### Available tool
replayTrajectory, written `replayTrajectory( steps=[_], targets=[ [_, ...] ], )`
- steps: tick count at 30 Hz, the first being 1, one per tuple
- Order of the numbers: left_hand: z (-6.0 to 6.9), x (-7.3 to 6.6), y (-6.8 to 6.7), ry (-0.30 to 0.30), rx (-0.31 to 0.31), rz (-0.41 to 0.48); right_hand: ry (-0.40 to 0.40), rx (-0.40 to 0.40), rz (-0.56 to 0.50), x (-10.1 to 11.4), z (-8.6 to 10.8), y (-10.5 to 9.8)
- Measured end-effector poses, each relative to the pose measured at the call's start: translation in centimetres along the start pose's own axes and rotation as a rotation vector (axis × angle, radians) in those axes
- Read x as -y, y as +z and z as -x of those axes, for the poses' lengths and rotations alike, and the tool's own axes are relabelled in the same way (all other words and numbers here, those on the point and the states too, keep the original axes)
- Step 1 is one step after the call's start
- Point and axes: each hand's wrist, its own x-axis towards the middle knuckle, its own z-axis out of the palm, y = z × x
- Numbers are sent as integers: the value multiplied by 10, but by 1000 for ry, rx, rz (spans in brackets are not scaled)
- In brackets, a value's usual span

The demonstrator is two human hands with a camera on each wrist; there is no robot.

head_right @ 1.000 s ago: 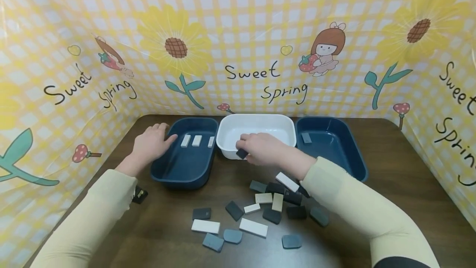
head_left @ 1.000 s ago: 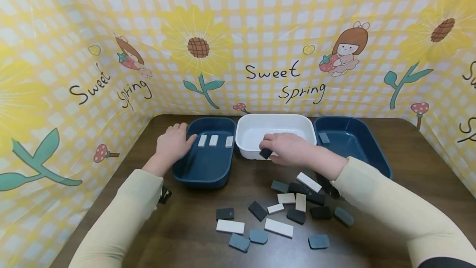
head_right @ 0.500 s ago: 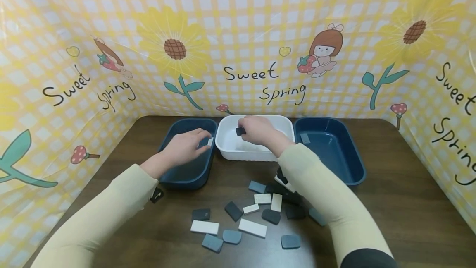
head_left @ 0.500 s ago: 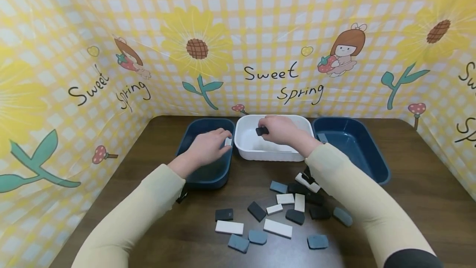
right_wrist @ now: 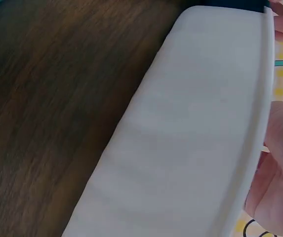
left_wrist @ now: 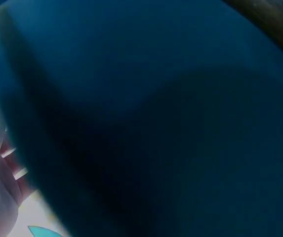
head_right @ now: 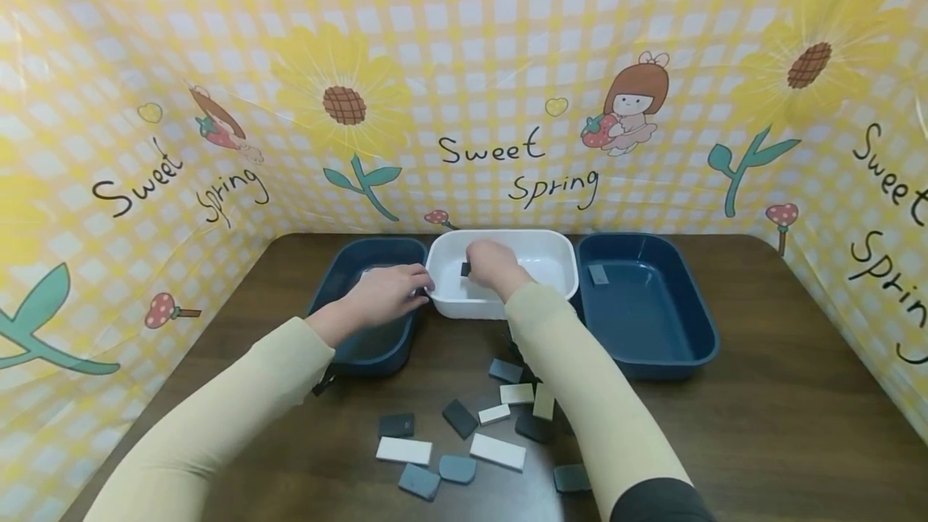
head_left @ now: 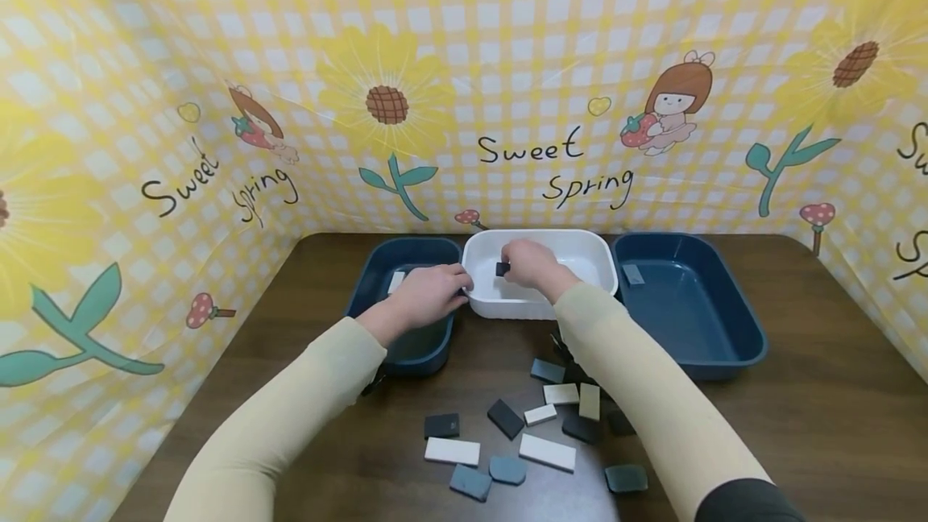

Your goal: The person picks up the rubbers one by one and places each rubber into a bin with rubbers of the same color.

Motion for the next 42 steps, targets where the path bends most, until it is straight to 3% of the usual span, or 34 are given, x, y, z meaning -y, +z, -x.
replayTrajectory(
  steps=[11, 20, 28, 42],
  targets=[
    [-2, -2, 7, 38, -17, 28, 3, 58, 43, 10, -11, 13],
    [0, -4, 8, 68, -37, 72, 14, 101, 6, 10, -14, 21],
    [1, -4, 7, 57, -49, 65, -5, 98, -87, 11, -18, 27],
    [3, -2, 8, 44, -68, 73, 34, 135, -104, 17, -18, 22]
  ],
)
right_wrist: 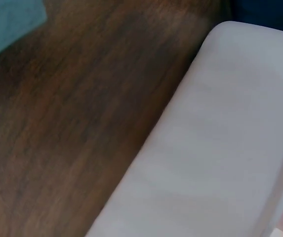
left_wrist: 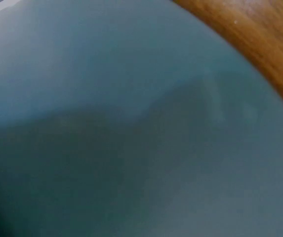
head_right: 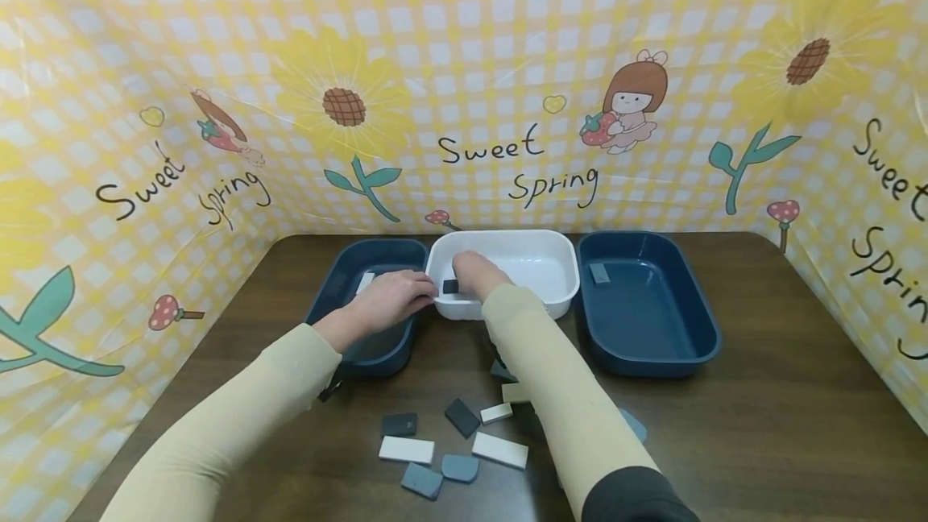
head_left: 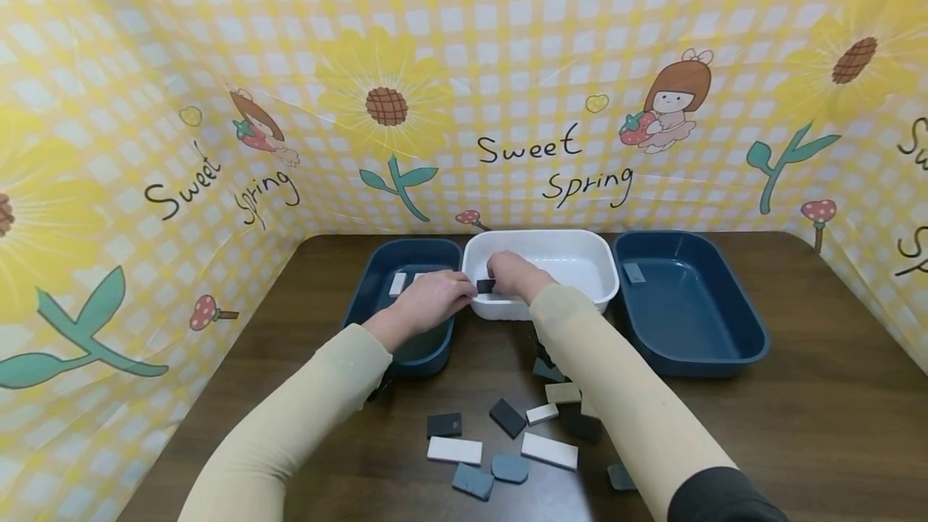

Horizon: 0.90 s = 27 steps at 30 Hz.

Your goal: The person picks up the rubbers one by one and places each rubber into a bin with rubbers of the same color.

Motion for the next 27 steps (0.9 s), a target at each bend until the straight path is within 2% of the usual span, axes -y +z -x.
replayTrajectory(
  steps=[8, 16, 22, 27],
  targets=[
    [1, 0, 5, -1, -10, 13, -90, -37, 131, -6, 16, -23],
    [-1, 2, 6, -37, 7, 23, -107, -72, 203, -23, 35, -57],
    [-1, 1, 6, -35, 3, 18, -167, -142, 280, -26, 63, -68],
    [0, 1, 4, -28, -10, 7, -257, -204, 390, -20, 90, -67]
  ],
)
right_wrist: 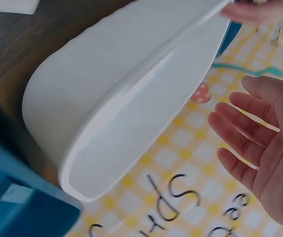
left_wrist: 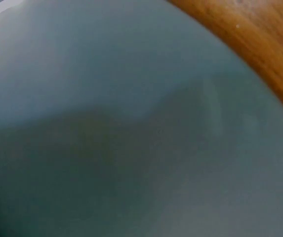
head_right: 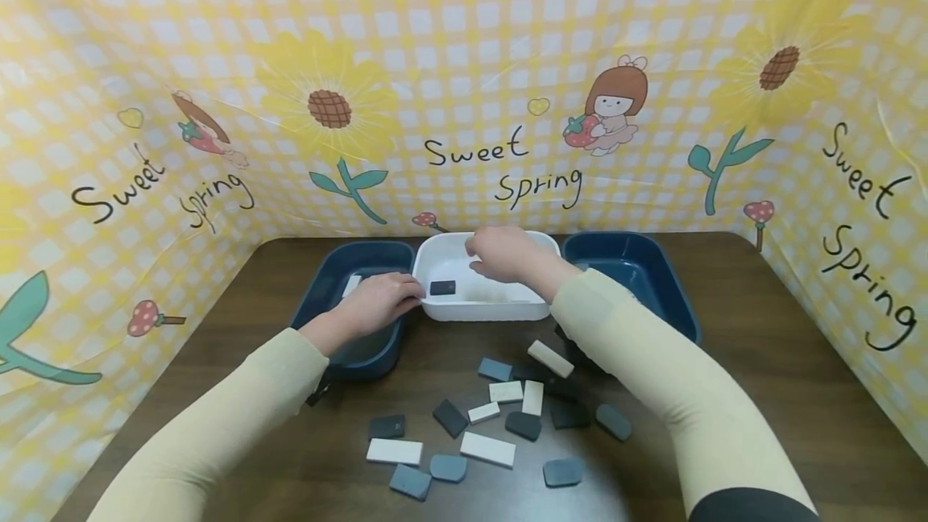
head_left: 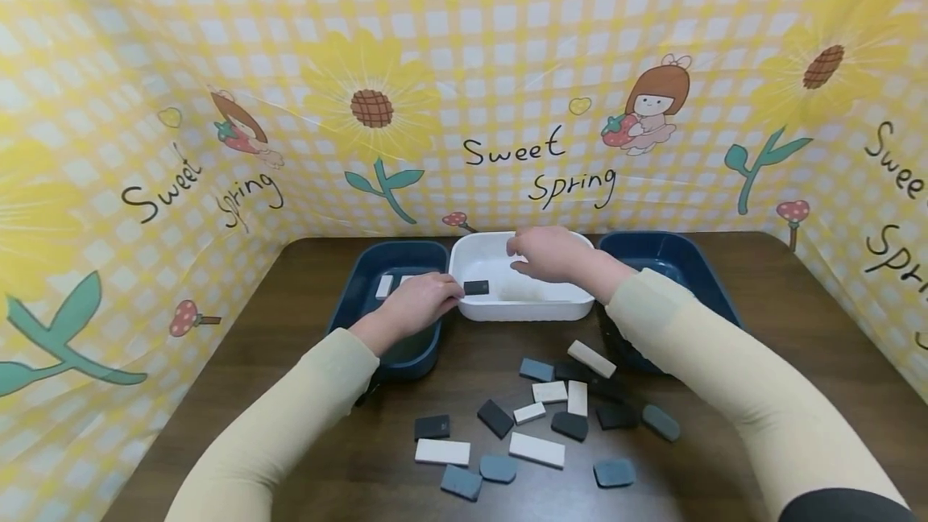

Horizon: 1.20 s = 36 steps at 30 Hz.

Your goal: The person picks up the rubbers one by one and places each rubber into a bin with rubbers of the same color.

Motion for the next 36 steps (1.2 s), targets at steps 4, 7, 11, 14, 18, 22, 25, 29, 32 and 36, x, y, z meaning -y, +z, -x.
replayTrajectory(
  steps=[4, 7, 11, 14, 18, 22, 25, 29, 32, 36],
  targets=[
    [2, 2, 1, 8, -6, 7, -83, -38, 92, 14, 19, -1],
    [2, 2, 1, 11, -7, 12, -145, -70, 128, 25, 34, 1],
    [1, 4, 1, 0, 2, 17, -222, -88, 128, 37, 51, 7],
    [0, 5, 1, -6, 9, 14, -272, -85, 106, 45, 61, 14],
    [-2, 5, -1, -4, 11, 10, -319, -75, 57, 52, 70, 25],
    [-5, 4, -3, -6, 20, 10, -338, -40, 36, 59, 76, 37],
    [-6, 2, -4, -15, 28, 10, -337, 5, 36, 65, 77, 47],
    [-5, 1, -3, -24, 35, 11, -321, 79, 21, 75, 77, 59],
    [-5, 1, -1, -31, 39, 18, -315, 120, -1, 82, 78, 65],
    [-3, -1, 1, -39, 38, 21, -308, 159, -16, 93, 77, 72]
  ],
)
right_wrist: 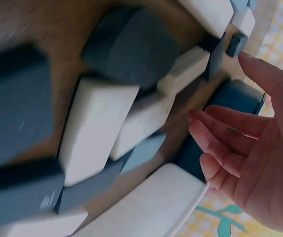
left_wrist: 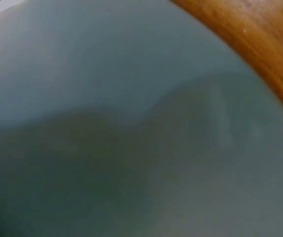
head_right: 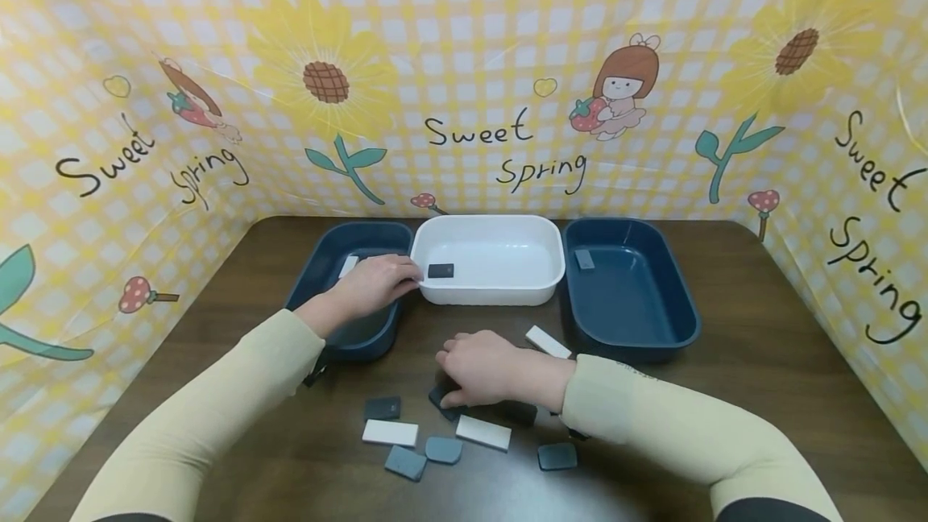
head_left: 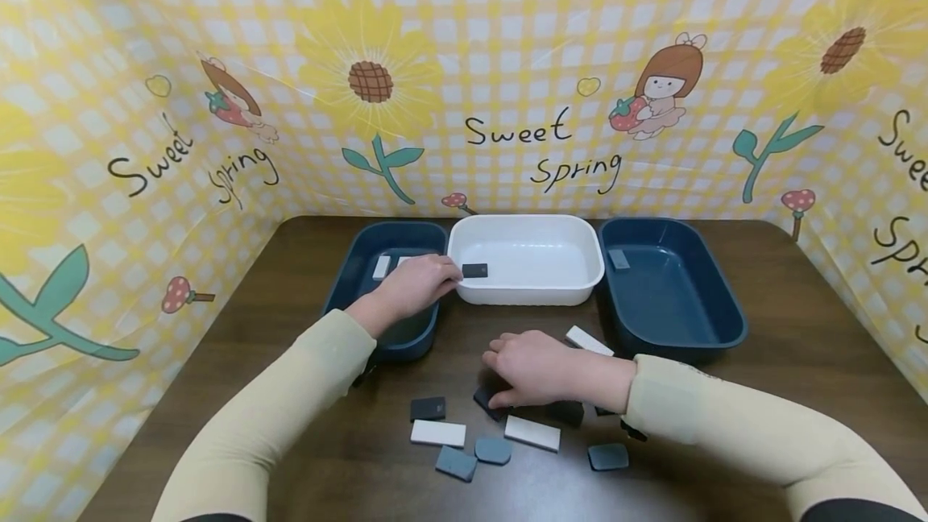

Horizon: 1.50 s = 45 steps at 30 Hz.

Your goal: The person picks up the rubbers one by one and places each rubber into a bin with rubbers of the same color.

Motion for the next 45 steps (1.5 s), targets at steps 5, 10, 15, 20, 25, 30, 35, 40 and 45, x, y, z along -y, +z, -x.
replayTrajectory(
  steps=[5, 10, 15, 20, 25, 30, 35, 40, 45],
  targets=[
    [2, 0, 0, 20, -16, -5, 21, 42, 18, 13, -8, 4],
    [2, 0, 0, 40, -32, -8, 35, 70, 36, 20, -13, 11],
    [2, -1, -1, 42, -33, -12, 40, 93, -46, 23, -16, 13],
    [2, -1, -2, 50, -30, -18, 44, 100, -107, 24, -17, 13],
    [3, 0, -1, 54, -26, -14, 37, 96, -139, 24, -17, 13],
    [2, 0, -1, 52, -31, -5, 35, 91, -144, 22, -17, 12],
    [2, 0, -1, 60, -38, -8, 58, 80, -144, 16, -14, 6],
    [3, 0, -1, 55, -39, -1, 62, 15, -93, 8, -10, -7],
    [4, 0, 0, 50, -33, 14, 78, -81, -94, -4, -5, -26]
  ],
)
